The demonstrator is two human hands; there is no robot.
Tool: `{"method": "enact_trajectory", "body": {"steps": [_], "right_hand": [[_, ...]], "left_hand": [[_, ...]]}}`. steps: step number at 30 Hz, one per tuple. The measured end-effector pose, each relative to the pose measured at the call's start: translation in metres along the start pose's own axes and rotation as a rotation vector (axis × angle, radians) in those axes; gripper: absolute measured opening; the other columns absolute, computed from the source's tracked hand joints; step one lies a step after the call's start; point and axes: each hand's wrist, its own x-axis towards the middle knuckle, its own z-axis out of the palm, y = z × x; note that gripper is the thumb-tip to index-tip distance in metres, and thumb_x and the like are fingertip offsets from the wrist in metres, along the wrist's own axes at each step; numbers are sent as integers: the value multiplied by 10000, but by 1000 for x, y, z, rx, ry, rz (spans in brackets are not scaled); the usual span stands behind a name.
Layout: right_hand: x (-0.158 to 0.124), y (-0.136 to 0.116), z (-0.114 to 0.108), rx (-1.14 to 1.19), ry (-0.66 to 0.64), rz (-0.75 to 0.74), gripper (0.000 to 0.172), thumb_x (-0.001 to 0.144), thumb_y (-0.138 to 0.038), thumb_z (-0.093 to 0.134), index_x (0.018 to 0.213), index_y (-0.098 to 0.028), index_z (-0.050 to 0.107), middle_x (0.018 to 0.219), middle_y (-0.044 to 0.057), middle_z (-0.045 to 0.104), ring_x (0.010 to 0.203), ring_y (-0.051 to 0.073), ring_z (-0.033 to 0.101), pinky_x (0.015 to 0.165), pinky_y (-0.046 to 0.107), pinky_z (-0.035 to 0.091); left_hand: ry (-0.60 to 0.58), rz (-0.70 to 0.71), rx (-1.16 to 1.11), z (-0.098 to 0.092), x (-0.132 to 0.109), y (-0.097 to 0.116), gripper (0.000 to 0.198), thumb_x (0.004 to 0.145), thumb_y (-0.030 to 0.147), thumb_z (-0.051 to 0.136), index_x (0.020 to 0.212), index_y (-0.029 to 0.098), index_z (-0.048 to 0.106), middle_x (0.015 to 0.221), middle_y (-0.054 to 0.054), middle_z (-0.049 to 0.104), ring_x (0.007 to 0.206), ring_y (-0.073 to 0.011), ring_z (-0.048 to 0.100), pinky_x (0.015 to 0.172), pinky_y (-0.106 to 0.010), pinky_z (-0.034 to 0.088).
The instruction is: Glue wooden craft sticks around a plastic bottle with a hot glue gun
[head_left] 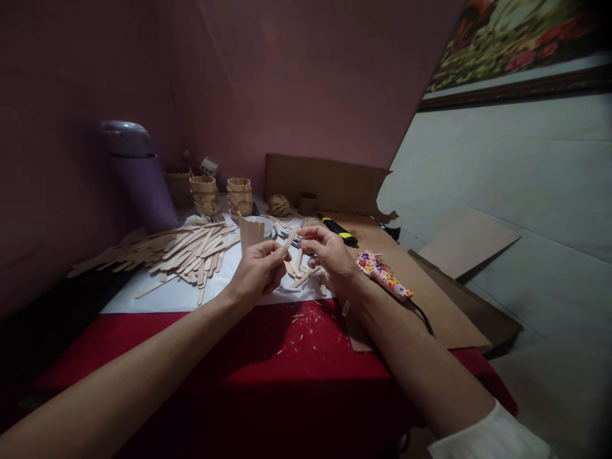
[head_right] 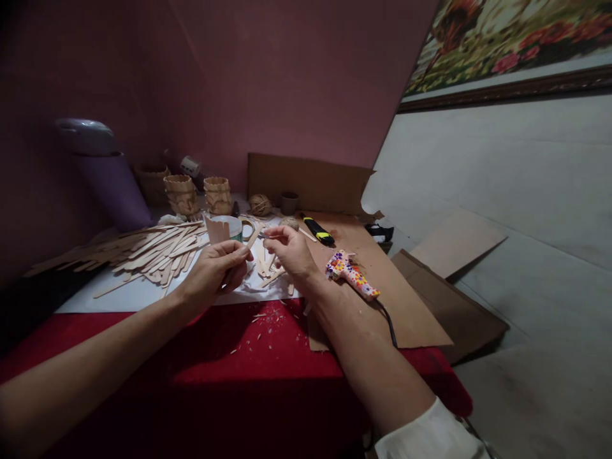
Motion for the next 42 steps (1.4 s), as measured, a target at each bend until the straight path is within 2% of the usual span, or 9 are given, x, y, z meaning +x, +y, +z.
{"method": "enact_trajectory", "body": {"steps": [2,5,11,15,18,23,30,35,42], "right_hand": [[0,-1,1,95,-63,-16,259,649,-303,746,861,-183,658,643,-39,591,533,91,488,442,211,351],[-2,0,3,101,-115,-44,240,701,-378,737,768,-180,618,540,-51,557,453,84,464,413,218,337],[-8,2,7,2,-109,-132,263,712,-389,739,698,-181,579,491,-53,579,399,74,471,386,200,352],[-9,2,8,25,-100,-129,254,722,-382,729,705,-185,569,517,-39,618,400,76,494,385,193,362],[-9,2,8,46,-81,-130,248,714,-370,734,699,-186,569,507,-45,608,403,77,492,380,191,363],[-10,1,9,6,-97,-162,236,744,-360,716,697,-186,564,517,-47,600,410,68,473,390,195,367],[-10,2,9,35,-80,-149,259,746,-381,725,699,-190,555,498,-58,581,399,73,483,380,195,361],[-12,0,9,-11,-96,-165,257,747,-383,713,687,-184,563,493,-53,581,380,59,456,368,187,332],[-9,1,10,28,-57,-139,251,732,-373,710,688,-195,538,498,-56,584,376,65,451,358,190,326]], "left_hand": [[-16,-13,12,0,0,-1,272,768,420,679,725,176,567,376,76,419,295,-50,281,303,-169,175],[-64,-14,46,1,0,-2,272,781,423,674,775,163,596,396,65,456,311,-58,327,322,-176,216],[-16,-2,95,3,0,-1,357,776,473,685,708,141,575,448,63,443,364,-28,313,365,-159,189],[-50,-23,25,5,-2,2,293,742,411,693,717,137,590,450,74,414,366,-24,288,369,-164,164],[-62,-22,4,5,-3,2,256,723,365,703,723,132,595,482,61,452,376,-22,309,377,-165,166],[-38,-1,43,3,0,0,342,738,456,716,717,131,610,428,65,425,355,-30,291,366,-175,157],[-67,-8,5,1,1,-2,287,722,400,744,741,132,643,456,66,446,363,-26,307,367,-168,169],[-20,-3,53,-1,3,-6,345,737,460,732,691,136,624,428,53,451,345,-36,306,351,-179,162],[-66,-22,12,1,2,-3,218,713,335,713,750,131,647,486,38,520,371,-32,350,372,-163,200]]}}
